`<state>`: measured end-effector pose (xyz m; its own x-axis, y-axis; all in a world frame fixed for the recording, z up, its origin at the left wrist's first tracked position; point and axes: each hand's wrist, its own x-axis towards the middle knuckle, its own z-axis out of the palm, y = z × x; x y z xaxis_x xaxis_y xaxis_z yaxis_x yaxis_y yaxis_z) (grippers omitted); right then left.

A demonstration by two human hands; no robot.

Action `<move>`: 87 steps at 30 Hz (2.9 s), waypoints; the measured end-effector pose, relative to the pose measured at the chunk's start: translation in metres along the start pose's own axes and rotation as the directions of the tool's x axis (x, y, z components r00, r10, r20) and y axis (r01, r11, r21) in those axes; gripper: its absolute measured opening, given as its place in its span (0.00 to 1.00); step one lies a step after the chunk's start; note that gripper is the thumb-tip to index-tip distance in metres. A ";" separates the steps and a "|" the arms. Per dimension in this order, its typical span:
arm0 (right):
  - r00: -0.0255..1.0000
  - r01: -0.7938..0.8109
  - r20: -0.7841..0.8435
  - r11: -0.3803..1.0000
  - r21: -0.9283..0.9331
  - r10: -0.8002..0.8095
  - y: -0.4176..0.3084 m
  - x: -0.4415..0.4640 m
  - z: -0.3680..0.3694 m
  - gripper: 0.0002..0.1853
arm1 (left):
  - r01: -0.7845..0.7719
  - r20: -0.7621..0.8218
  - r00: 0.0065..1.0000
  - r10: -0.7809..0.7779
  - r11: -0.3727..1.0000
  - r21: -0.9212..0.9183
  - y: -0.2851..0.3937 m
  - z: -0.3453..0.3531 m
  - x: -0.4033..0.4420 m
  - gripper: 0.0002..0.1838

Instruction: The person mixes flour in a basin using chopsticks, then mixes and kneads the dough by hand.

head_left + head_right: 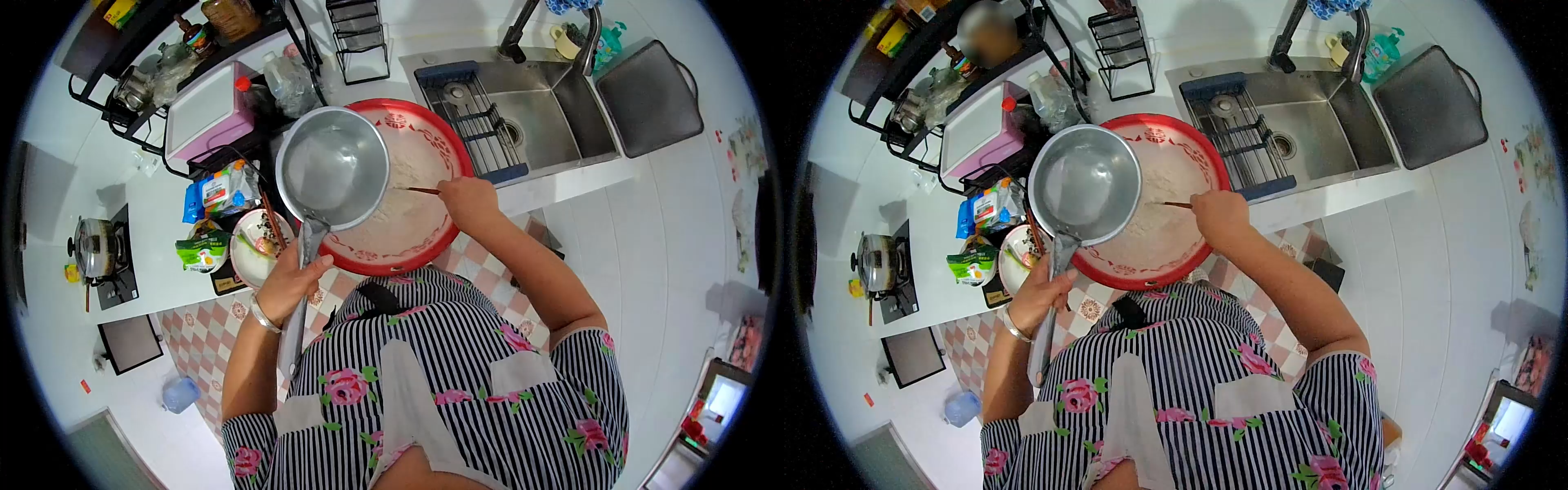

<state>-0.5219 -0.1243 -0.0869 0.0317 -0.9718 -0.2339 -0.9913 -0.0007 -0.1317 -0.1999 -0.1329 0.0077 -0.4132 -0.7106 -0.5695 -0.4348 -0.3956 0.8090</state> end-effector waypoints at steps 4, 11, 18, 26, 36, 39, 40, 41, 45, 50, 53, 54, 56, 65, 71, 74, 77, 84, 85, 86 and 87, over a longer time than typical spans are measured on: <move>1.000 -0.003 -0.010 0.999 0.049 0.003 0.006 -0.004 -0.004 0.10 | -0.020 -0.001 1.000 0.020 1.000 0.012 -0.001 0.001 0.003 0.27; 0.990 0.140 -0.036 0.989 0.056 -0.138 -0.004 -0.007 0.005 0.09 | 0.068 0.056 0.997 -0.058 0.974 -0.216 0.000 -0.010 -0.003 0.25; 0.997 0.076 -0.001 0.995 -0.060 -0.076 -0.004 0.012 0.006 0.08 | 0.070 0.020 0.998 -0.068 0.908 -0.414 -0.001 -0.014 -0.035 0.18; 0.992 0.117 -0.041 0.989 -0.090 -0.121 -0.013 0.028 0.006 0.09 | 0.015 -0.097 0.993 -0.061 0.909 -0.416 -0.017 -0.014 -0.054 0.22; 0.998 -0.012 0.057 0.999 0.033 0.010 -0.023 -0.001 -0.008 0.10 | -0.041 -0.136 0.990 -0.024 0.889 -0.455 -0.024 -0.005 -0.060 0.24; 0.997 0.061 0.036 0.996 0.062 -0.063 -0.020 -0.002 0.005 0.10 | -0.033 -0.146 0.989 -0.035 0.896 -0.442 -0.024 -0.006 -0.059 0.25; 0.999 0.043 0.032 0.998 0.050 -0.044 -0.016 -0.001 0.007 0.10 | -0.027 -0.139 0.990 -0.038 0.898 -0.440 -0.025 -0.005 -0.059 0.25; 0.999 0.025 0.026 0.999 0.039 -0.026 -0.011 0.003 0.008 0.10 | -0.022 -0.134 0.990 -0.040 0.900 -0.436 -0.025 -0.005 -0.059 0.24; 0.998 -0.063 -0.020 0.998 0.006 0.063 -0.003 0.008 -0.014 0.10 | -0.026 -0.124 0.992 -0.031 0.903 -0.428 -0.031 -0.007 -0.057 0.24; 1.000 0.005 0.009 1.000 0.025 -0.005 -0.007 -0.004 -0.007 0.09 | -0.026 -0.119 0.993 -0.027 0.906 -0.423 -0.026 -0.007 -0.055 0.23; 0.997 0.050 -0.067 0.998 0.037 -0.048 -0.023 0.001 0.003 0.09 | -0.012 -0.110 0.993 -0.037 0.911 -0.412 -0.029 -0.006 -0.054 0.24; 0.992 0.064 -0.109 0.998 0.030 -0.060 -0.024 0.008 0.009 0.09 | -0.008 -0.112 0.993 -0.041 0.915 -0.404 -0.028 -0.007 -0.053 0.24; 0.991 -0.008 -0.136 1.000 -0.028 0.004 -0.013 0.025 0.018 0.09 | -0.009 -0.098 0.995 -0.034 0.910 -0.414 -0.025 -0.006 -0.054 0.24; 0.998 0.062 0.014 0.998 0.012 -0.062 -0.022 -0.009 -0.004 0.08 | -0.011 -0.093 0.995 -0.030 0.910 -0.414 -0.025 -0.003 -0.049 0.27; 0.994 -0.059 -0.096 0.998 0.001 0.059 -0.003 0.012 -0.006 0.08 | -0.018 -0.078 0.997 -0.010 0.935 -0.353 -0.024 -0.005 -0.042 0.26; 0.995 -0.078 -0.058 0.997 0.000 0.078 -0.002 0.010 0.006 0.09 | 0.001 -0.066 0.997 -0.027 0.930 -0.366 -0.027 -0.004 -0.033 0.26; 0.999 -0.045 -0.026 0.996 0.071 0.047 -0.020 0.001 0.000 0.10 | -0.002 -0.069 0.997 -0.024 0.933 -0.359 -0.021 -0.004 -0.029 0.21; 0.996 -0.068 -0.060 0.995 0.072 0.072 -0.014 0.013 -0.001 0.10 | -0.021 -0.053 0.999 0.004 0.942 -0.335 -0.019 -0.007 -0.013 0.18; 0.992 -0.063 -0.101 0.994 0.094 0.072 -0.014 0.017 -0.001 0.10 | -0.026 -0.057 0.998 0.008 0.945 -0.325 -0.021 -0.007 -0.011 0.18; 0.987 -0.060 -0.141 0.991 0.116 0.076 -0.013 0.021 -0.001 0.10 | -0.029 -0.057 0.998 0.012 0.948 -0.316 -0.023 -0.008 -0.007 0.18; 0.980 -0.058 -0.182 0.989 0.138 0.083 -0.012 0.023 0.000 0.10 | -0.034 -0.056 0.998 0.018 0.952 -0.304 -0.023 -0.009 -0.005 0.18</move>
<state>-0.5091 -0.1465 -0.0902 -0.0748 -0.9951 -0.0643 -0.9643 0.0886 -0.2495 -0.1812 -0.1258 -0.0067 -0.3753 -0.7492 -0.5457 -0.1561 -0.5292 0.8340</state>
